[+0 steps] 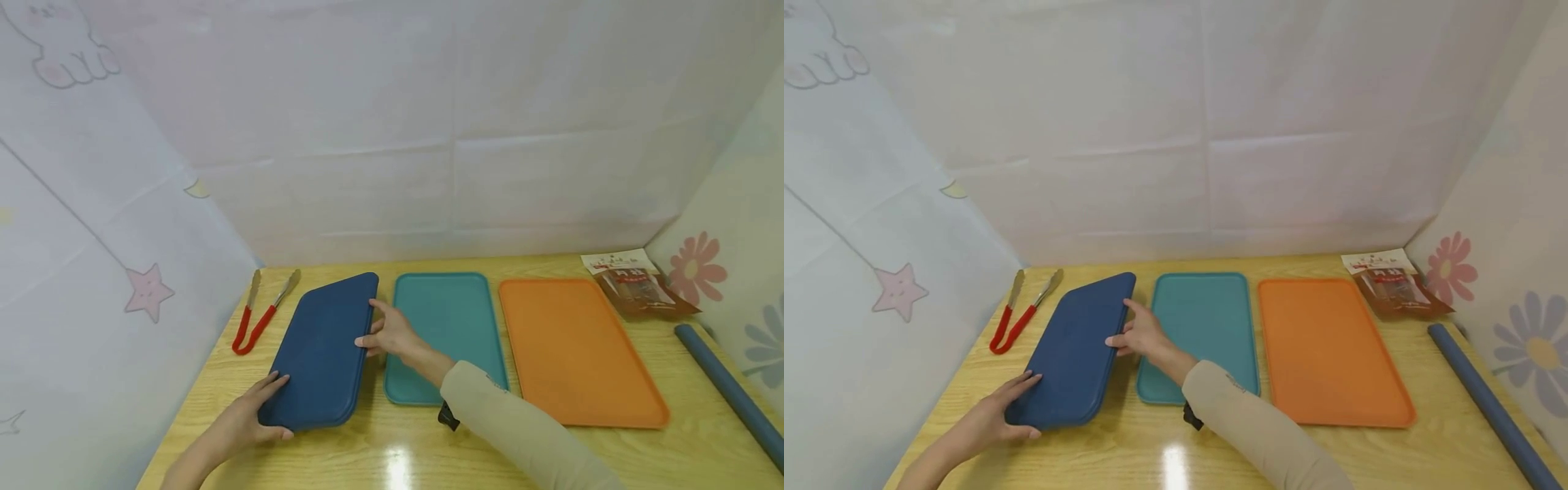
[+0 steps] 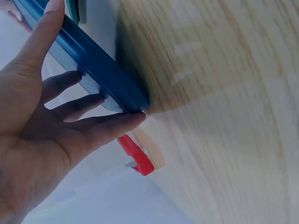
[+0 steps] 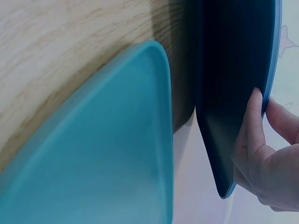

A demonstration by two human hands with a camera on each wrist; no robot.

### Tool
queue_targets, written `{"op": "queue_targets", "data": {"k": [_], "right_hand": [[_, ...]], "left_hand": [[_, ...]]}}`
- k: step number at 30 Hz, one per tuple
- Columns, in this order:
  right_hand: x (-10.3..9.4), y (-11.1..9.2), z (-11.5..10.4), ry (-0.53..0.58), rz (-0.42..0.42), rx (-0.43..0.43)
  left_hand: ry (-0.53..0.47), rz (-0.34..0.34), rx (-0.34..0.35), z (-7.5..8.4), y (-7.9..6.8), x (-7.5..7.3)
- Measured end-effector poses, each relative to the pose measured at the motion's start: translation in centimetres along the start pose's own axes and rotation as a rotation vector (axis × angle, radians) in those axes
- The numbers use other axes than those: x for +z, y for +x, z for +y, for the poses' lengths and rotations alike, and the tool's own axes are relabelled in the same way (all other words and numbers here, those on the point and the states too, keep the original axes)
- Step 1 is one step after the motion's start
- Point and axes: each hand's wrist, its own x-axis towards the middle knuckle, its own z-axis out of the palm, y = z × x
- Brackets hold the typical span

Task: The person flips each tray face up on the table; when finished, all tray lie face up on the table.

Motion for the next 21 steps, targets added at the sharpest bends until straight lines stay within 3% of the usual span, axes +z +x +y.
{"op": "queue_targets", "data": {"k": [5, 12, 21], "right_hand": [[0.0, -0.1, -0.5, 0.002, -0.004, 0.000], [-0.1, -0.4, -1.9, 0.018, -0.020, -0.036], [-0.1, -0.6, -3.2, 0.117, -0.051, -0.037]], "left_hand": [[0.048, 0.044, 0.022, 0.4, -0.6, 0.2], [0.041, 0.081, 0.073, 1.3, -1.7, 0.3], [0.064, 0.146, 0.128, 2.3, -2.6, 1.0]]}}
